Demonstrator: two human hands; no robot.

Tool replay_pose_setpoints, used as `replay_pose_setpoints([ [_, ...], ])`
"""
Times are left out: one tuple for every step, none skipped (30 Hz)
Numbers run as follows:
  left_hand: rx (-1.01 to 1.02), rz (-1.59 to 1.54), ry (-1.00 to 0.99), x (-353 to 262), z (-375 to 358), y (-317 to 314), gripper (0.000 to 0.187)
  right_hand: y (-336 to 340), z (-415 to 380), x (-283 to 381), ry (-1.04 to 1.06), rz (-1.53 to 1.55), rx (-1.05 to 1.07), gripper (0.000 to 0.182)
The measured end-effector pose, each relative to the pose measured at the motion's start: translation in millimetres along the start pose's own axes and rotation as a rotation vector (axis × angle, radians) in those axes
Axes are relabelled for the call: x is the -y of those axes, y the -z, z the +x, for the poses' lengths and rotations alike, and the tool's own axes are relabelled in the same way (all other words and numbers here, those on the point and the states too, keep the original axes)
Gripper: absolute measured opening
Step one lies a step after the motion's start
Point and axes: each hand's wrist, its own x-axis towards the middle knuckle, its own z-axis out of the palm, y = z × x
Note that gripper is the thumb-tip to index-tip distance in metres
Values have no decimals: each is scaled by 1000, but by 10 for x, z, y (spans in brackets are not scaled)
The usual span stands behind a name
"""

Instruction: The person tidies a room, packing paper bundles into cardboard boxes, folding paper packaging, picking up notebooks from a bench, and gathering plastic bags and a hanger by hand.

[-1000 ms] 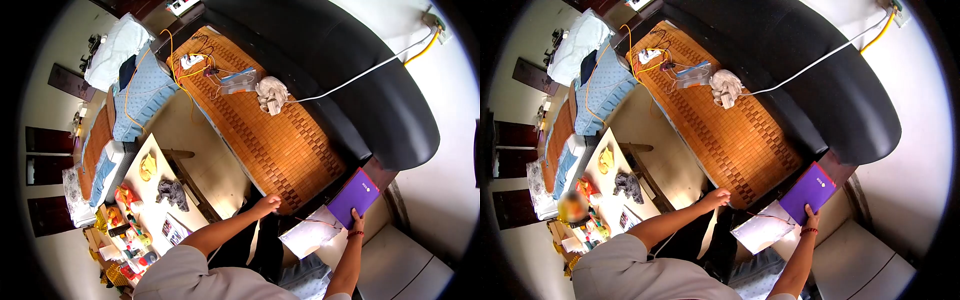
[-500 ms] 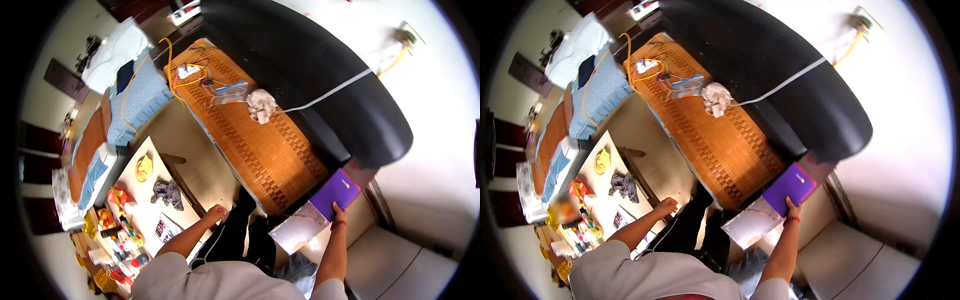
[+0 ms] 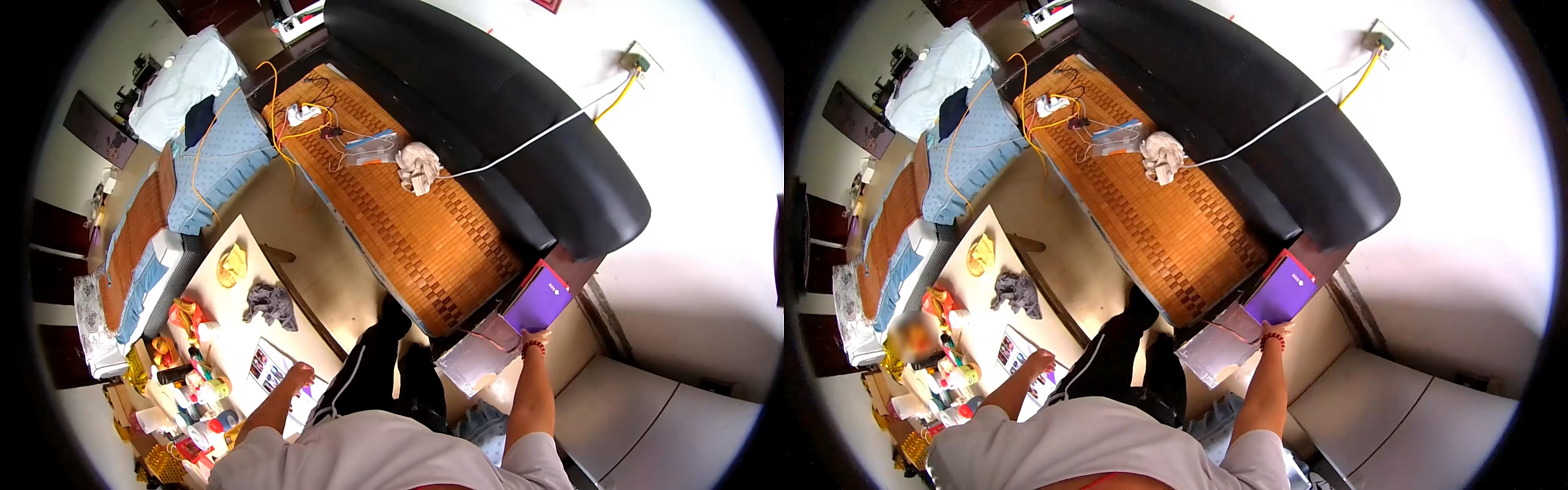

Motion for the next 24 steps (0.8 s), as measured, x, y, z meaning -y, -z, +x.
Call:
replay_pose_setpoints([
  [4,-35,-44,5,-35,-9,21,-53,129,-69,148,7,-11,108],
  [11,-72,-86,24,-58,-29,21,-164,293,-146,293,11,-25,107],
  [29,-95,-126,-44,-84,-42,20,-329,443,-186,369,97,-80,97],
  [42,-107,-129,-104,-67,-54,20,-153,217,-130,372,90,-96,97],
  [56,-134,-150,-168,-45,-74,21,-3,-27,-70,445,-14,-36,91],
  [69,-161,-172,-232,-15,-92,21,127,-301,22,517,-119,25,84],
  [83,-114,-186,-357,15,-83,19,133,-387,17,647,-140,-62,70],
  [95,-122,-197,-485,107,-47,19,196,-437,45,649,-141,-80,70],
  [107,-33,-203,-605,224,-20,18,267,-496,74,719,-176,32,65],
  [118,55,-208,-713,344,19,17,314,-545,92,787,-213,148,61],
  [94,107,-306,-826,453,69,18,232,-406,116,831,-274,167,51],
  [67,157,-404,-945,576,131,19,257,-427,120,831,-281,155,51],
  [96,93,-444,-1105,707,218,19,262,-474,184,796,-342,193,49],
  [124,30,-475,-1233,828,324,18,242,-532,228,757,-407,237,48],
  [167,-66,-525,-1328,1011,430,15,188,-546,282,759,-419,235,48],
  [200,-195,-550,-1492,1065,565,13,77,-476,313,656,-407,241,47],
  [168,-180,-556,-1722,1035,729,13,-35,-405,343,554,-396,243,46],
  [138,-165,-559,-1950,1010,896,12,-88,-452,468,512,-437,238,44],
  [140,-174,-537,-2032,1109,1050,12,-162,-592,756,528,-510,238,42],
  [128,-277,-559,-2086,1230,1211,13,-261,-722,1053,572,-596,241,39],
  [113,-377,-585,-2150,1317,1368,14,-373,-848,1386,642,-680,237,37],
  [111,-377,-569,-2243,1298,1512,14,-495,-1010,1721,719,-741,233,35],
  [54,-451,-519,-2390,1195,1656,14,-612,-1196,2036,798,-705,229,33],
  [-3,-523,-473,-2486,1158,1786,15,-706,-1444,2375,875,-623,244,31],
])
